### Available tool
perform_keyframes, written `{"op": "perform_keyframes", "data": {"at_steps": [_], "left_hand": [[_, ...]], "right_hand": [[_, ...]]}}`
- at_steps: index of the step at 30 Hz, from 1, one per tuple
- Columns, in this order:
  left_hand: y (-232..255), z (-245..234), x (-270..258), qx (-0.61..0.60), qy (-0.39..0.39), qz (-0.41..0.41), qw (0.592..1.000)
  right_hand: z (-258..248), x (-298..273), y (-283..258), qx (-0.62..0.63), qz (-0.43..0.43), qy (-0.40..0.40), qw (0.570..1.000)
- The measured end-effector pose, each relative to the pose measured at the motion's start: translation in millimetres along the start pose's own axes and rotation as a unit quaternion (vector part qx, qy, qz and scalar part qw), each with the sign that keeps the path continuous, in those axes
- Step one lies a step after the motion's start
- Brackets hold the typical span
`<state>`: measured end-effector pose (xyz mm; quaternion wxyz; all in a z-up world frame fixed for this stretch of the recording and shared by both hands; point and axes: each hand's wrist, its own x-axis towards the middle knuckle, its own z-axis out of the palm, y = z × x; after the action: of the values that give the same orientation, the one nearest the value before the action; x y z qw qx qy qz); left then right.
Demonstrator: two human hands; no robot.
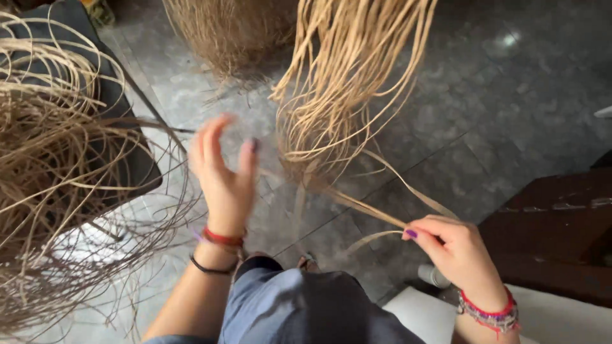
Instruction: Weaving natural fiber strands onto a metal frame to create a decorative object
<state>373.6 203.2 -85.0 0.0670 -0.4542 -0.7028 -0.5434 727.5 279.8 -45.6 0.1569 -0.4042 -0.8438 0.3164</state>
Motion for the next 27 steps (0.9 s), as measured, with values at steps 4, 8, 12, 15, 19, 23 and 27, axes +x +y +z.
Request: {"op": "perform_keyframes", "data": {"at_steps": [4, 8, 12, 15, 19, 23, 27], "left_hand": [[104.1, 23.3, 1.9, 0.42, -0.253, 0.076, 0.868], [127.2, 59.6, -57.1, -0.096, -0.454, 0.177, 0.868], [95.3, 75.6, -44.0, 0.078, -0.474, 0.236, 0.845], [58.1, 66.4, -2.5, 0.049, -0.449, 0.168, 0.876], [30.8, 83.1, 24.4, 0.148, -0.42, 0.146, 0.884], [70.3, 106.0, 55.3, -0.028, -0.523, 0.147, 0.839], [123.0, 174.7, 23.9, -0.083, -0.502, 0.161, 0.845]], "right_hand": [[-3.0, 6.4, -8.4, -0.059, -0.066, -0.007, 0.996], [-7.0, 18.8, -6.2, -0.045, -0.125, -0.03, 0.991], [-33.9, 19.0, 31.2, -0.03, -0.054, 0.02, 0.998], [-65.3, 19.7, 57.0, -0.055, -0.001, 0.049, 0.997], [-76.6, 44.4, 72.3, -0.064, 0.019, 0.057, 0.996], [-72.7, 89.0, 52.8, -0.067, -0.054, 0.015, 0.996], [-69.9, 131.2, 44.8, -0.054, -0.115, -0.035, 0.991]]}}
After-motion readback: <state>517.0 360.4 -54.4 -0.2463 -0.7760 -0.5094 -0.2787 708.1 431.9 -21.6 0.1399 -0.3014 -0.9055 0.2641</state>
